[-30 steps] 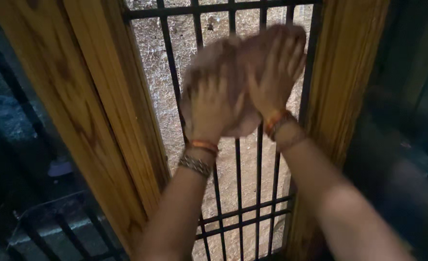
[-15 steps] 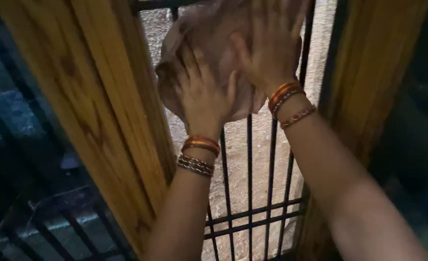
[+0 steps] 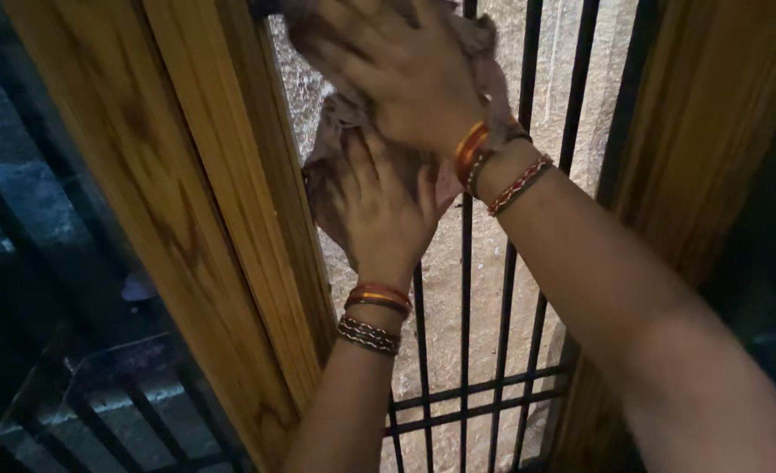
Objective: The person wipes the glass panes of a window and the vertical bars by hand with a cloth, moving the cloth across different sections of the frame.
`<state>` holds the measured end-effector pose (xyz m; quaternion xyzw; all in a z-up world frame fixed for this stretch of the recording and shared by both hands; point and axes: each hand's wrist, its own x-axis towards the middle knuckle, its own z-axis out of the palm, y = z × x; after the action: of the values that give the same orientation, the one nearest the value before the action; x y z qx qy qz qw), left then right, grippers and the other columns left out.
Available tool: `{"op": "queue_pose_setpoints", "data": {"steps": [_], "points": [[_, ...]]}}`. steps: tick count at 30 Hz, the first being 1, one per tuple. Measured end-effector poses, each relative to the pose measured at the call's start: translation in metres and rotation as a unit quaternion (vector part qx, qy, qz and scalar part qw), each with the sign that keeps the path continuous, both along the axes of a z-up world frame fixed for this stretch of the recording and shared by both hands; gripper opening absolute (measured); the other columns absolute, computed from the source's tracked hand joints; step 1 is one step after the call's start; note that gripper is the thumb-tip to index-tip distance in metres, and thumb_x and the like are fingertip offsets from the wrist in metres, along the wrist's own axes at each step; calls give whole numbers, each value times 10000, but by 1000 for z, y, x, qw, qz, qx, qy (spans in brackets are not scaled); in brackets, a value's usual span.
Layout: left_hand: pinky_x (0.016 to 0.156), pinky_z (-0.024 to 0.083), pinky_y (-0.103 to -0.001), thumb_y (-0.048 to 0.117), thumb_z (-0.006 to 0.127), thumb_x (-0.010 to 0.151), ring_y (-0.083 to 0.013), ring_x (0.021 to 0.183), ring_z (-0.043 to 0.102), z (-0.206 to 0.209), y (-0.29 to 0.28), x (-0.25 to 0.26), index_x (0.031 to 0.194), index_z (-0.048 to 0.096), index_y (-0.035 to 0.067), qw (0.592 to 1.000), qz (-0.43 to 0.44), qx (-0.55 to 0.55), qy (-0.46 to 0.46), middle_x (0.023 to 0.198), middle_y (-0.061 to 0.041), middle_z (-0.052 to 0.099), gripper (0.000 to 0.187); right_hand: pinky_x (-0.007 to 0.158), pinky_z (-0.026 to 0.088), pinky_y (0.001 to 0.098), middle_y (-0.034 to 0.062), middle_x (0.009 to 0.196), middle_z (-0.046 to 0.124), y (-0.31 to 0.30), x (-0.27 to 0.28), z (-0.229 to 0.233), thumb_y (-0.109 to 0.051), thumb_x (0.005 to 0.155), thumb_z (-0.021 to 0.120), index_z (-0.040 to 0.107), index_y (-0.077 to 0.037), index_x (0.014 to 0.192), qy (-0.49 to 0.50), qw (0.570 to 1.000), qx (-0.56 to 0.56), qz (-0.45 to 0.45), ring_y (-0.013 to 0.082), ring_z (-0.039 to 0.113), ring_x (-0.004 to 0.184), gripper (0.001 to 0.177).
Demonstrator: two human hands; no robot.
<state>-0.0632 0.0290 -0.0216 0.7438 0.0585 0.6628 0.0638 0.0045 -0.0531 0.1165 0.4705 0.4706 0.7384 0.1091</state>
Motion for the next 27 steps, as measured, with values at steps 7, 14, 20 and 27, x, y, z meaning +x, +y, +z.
{"op": "queue_pose_setpoints", "data": {"steps": [7,14,20,27], "points": [[1160,311,-701,511,584,997,-436,1430,441,-13,4,4,1589,366,101,997,44,60,30,1562,-187,431,752,1225,35,700,203,1695,340,-39,15,-38,-395,1011,688,400,-116,1641,289,948,134,15,383,212,1582,746],[1131,332,-695,485,577,1019,-451,1392,469,-24,9,8,1605,360,84,993,39,110,11,1569,-205,462,743,1231,0,719,239,1732,156,-36,27,-84,-365,979,646,251,-34,1683,395,864,310,-47,433,32,1590,872],[1097,286,-794,469,644,924,-483,1374,442,-43,8,2,1584,328,92,990,43,111,77,1482,-246,473,823,1186,-40,774,232,1680,192,-37,4,-152,-328,922,656,300,-40,1607,397,871,284,-48,452,44,1572,824],[1103,213,-805,472,678,849,-527,1468,249,24,-2,2,1595,267,86,991,4,84,109,1593,-264,310,935,1179,-76,766,197,1708,249,-40,15,-73,-273,934,662,277,-176,1667,353,909,219,-33,378,112,1598,834]]}}
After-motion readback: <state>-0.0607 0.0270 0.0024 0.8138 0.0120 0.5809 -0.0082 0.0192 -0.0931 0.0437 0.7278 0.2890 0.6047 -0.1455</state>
